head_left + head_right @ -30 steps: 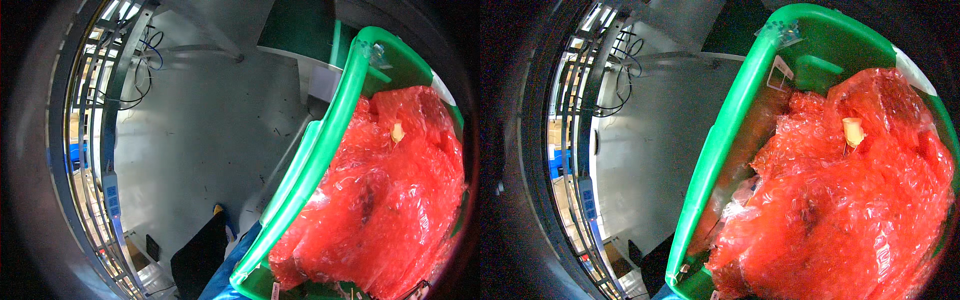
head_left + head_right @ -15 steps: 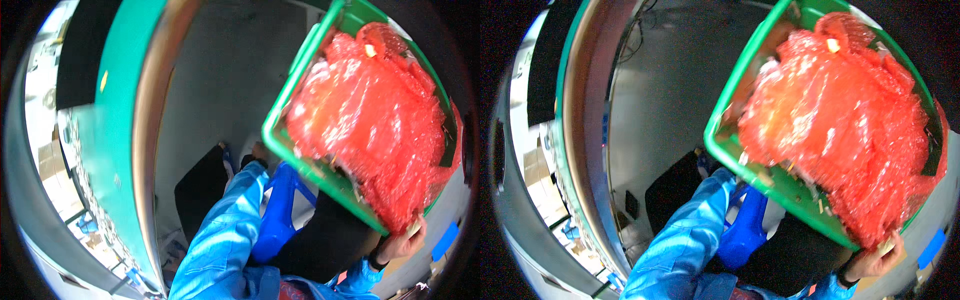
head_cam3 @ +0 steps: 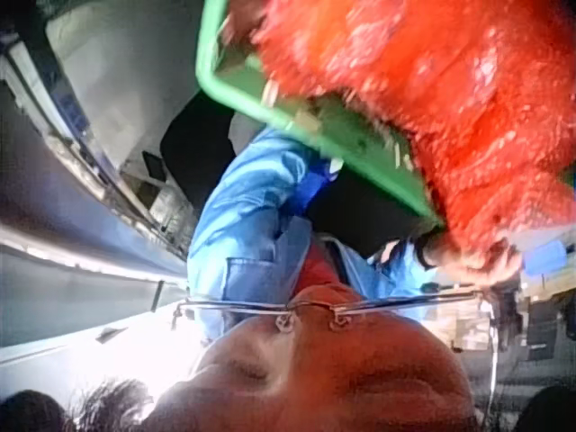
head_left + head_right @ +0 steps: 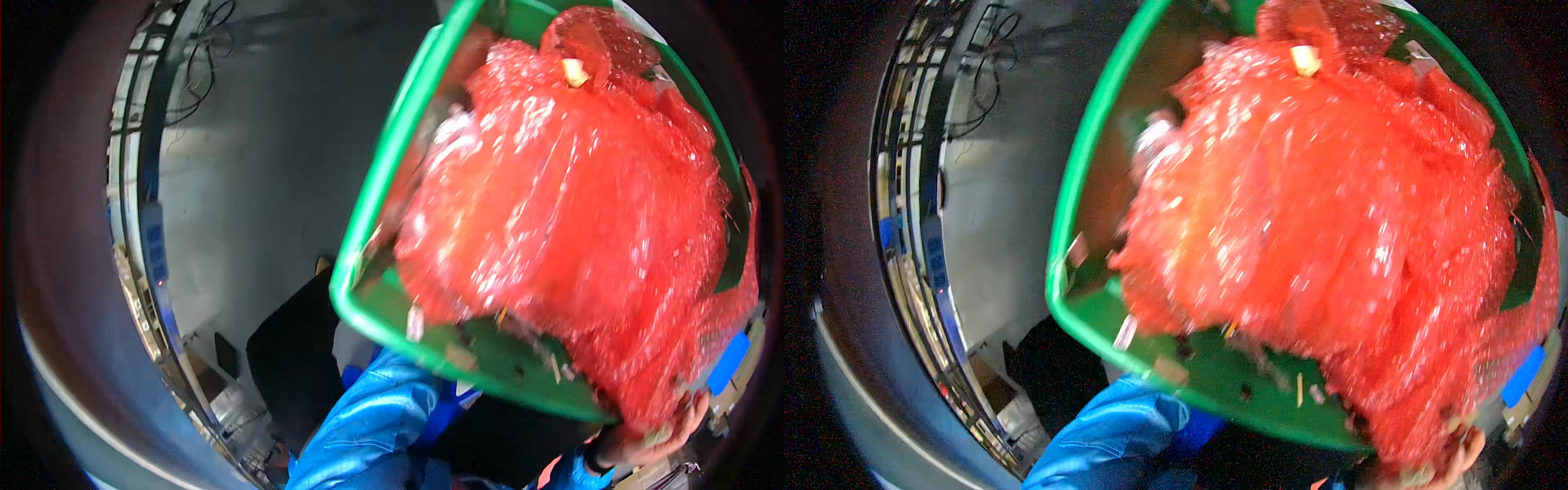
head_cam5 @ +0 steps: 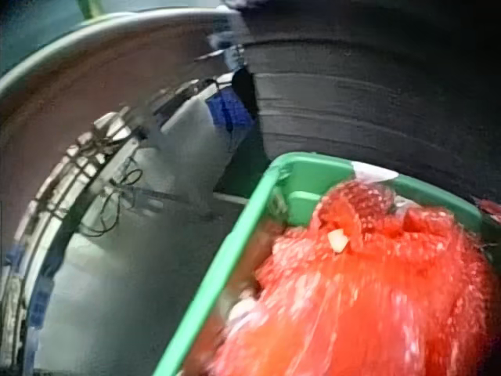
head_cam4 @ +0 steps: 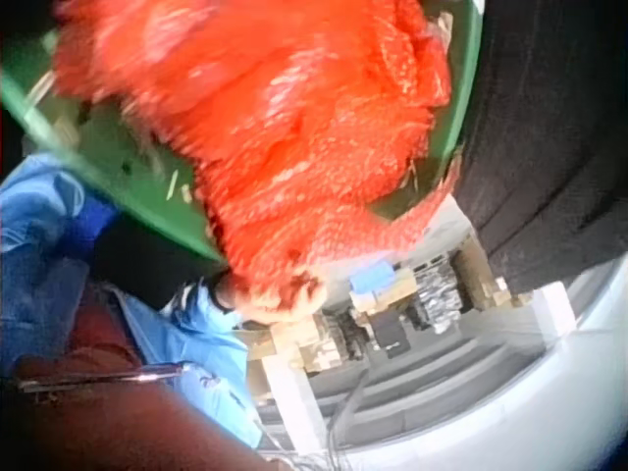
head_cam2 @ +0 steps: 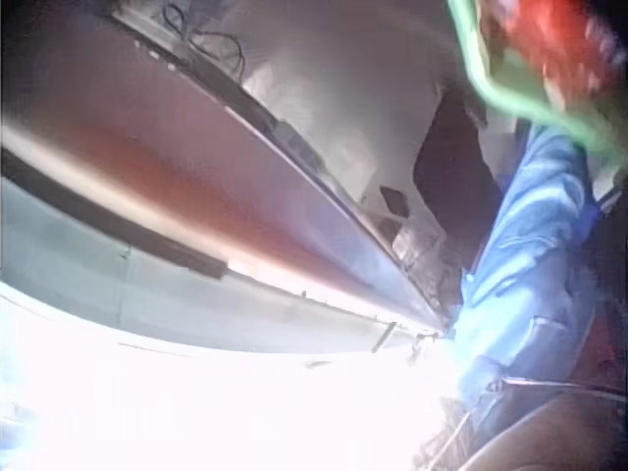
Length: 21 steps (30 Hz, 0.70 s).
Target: Assembling small circuit boards into white plastic housings at a factory workstation.
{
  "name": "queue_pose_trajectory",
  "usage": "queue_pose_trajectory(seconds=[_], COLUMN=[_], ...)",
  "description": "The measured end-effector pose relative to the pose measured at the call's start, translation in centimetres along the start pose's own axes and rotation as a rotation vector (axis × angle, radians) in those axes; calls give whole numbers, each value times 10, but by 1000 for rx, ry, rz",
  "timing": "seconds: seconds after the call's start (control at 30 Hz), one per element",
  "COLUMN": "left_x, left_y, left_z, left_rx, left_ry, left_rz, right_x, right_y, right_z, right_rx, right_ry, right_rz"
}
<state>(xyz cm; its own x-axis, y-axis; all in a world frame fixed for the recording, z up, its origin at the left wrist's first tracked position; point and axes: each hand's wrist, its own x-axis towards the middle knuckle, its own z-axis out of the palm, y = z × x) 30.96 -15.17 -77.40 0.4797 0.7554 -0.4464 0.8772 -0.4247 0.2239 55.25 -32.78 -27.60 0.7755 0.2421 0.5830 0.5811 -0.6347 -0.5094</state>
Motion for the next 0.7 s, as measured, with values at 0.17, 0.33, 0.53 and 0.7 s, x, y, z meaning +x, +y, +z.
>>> queue_pose_trajectory(seconds=[0.17,0.33,0.53,0.7], left_x=[39,59,74,82], left_y=[11,13,19,14], left_z=[15,13,10,10], left_rx=[65,73,37,45], left_ry=[-57,-75,-96,-106], left_rz=[-47,-60,-57,-70], right_x=[-3,6,10,5], right_y=[4,-4,-10,-10], right_z=[-9,-12,-11,-4], right_rx=[-56,-118,-153,-168], right_ry=[-41,-84,-111,-128], right_rz=[39,45,44,38])
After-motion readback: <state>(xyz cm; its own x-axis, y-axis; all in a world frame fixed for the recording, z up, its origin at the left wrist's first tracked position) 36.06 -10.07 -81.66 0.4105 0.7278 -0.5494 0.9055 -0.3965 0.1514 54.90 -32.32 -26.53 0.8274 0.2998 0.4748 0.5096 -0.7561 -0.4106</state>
